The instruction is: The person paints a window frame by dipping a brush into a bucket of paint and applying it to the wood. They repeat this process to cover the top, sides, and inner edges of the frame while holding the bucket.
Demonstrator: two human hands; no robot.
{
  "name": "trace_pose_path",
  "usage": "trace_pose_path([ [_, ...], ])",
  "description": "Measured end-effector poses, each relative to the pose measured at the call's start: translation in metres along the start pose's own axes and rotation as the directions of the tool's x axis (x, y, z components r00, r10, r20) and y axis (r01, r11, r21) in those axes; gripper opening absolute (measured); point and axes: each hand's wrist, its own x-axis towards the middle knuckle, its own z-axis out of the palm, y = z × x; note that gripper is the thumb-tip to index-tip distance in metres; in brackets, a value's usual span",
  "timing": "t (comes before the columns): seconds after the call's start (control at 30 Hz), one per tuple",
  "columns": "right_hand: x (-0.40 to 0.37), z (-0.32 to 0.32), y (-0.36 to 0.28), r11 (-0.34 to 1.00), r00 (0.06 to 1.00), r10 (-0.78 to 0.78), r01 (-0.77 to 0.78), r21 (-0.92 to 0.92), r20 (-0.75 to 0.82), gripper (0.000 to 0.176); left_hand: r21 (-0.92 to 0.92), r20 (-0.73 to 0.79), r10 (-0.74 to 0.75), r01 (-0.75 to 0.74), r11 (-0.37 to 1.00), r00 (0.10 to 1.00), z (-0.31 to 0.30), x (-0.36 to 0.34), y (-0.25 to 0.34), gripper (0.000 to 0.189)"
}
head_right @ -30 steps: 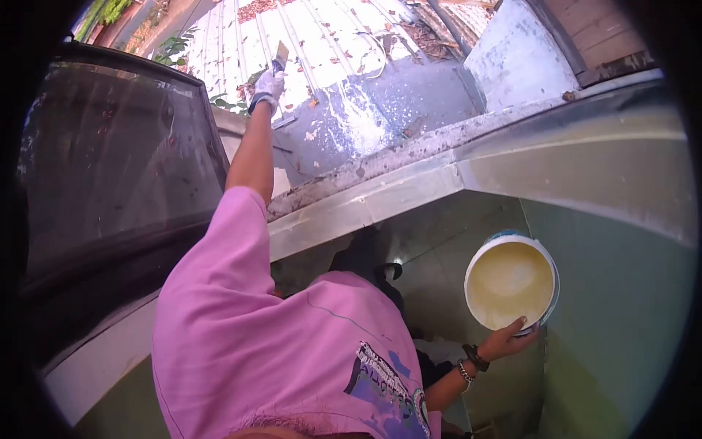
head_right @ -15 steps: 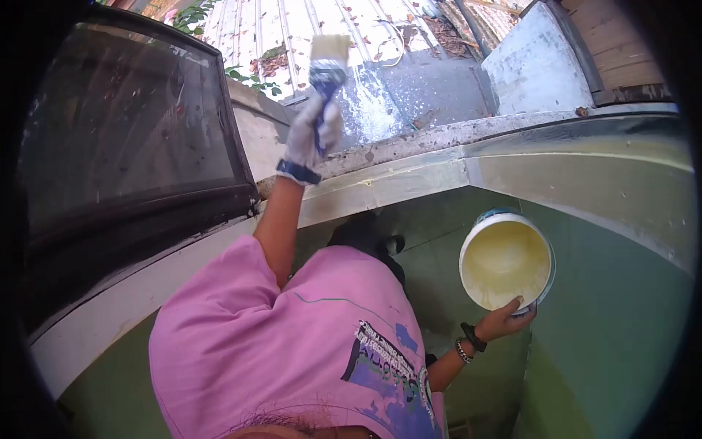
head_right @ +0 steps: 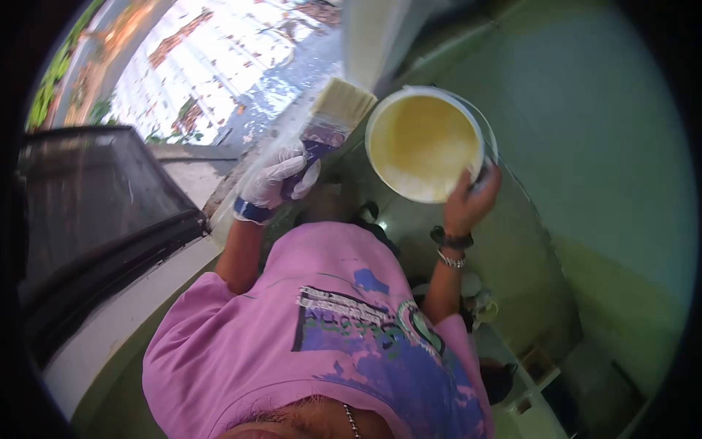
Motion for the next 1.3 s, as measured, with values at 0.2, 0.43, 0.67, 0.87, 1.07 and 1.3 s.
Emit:
trace_pose_path([
  [0.2, 0.0, -0.008, -0.011, 0.987, 0.991, -0.134, 0.132, -0.094, -0.011, 0.03, 0.947, 0.228, 0.061, -0.236, 0.219, 0.972, 0.066, 0.057, 0.001, 0.048],
  [0.43, -0.009, -0.012, -0.007, 0.996, 0.997, -0.083, 0.083, -0.032, -0.001, 0.032, 0.978, 0.089, 0.132, -0.062, -0.201, 0.987, 0.091, 0.109, -0.051, 0.024],
  [0.67, -0.012, -0.021, -0.003, 1.0, 0.996, -0.02, 0.021, -0.018, 0.082, 0.032, 0.989, 0.034, 0.237, 0.002, -0.148, 0.971, 0.096, 0.141, -0.064, 0.019],
  [0.87, -0.012, -0.023, -0.002, 0.999, 0.995, -0.031, 0.033, -0.015, 0.094, 0.031, 0.984, 0.111, 0.264, -0.068, -0.167, 0.958, 0.091, 0.15, -0.075, 0.015],
  [1.07, -0.015, -0.025, 0.003, 0.999, 0.993, -0.033, 0.035, -0.009, 0.111, 0.035, 0.96, 0.027, 0.051, -0.012, -0.28, 0.998, 0.093, 0.165, -0.087, 0.016],
  [1.3, -0.025, -0.02, 0.043, 0.999, 0.997, 0.037, -0.039, 0.031, 0.062, 0.035, 0.889, -0.099, 0.302, -0.052, 0.456, 0.948, 0.117, 0.05, -0.032, 0.038],
])
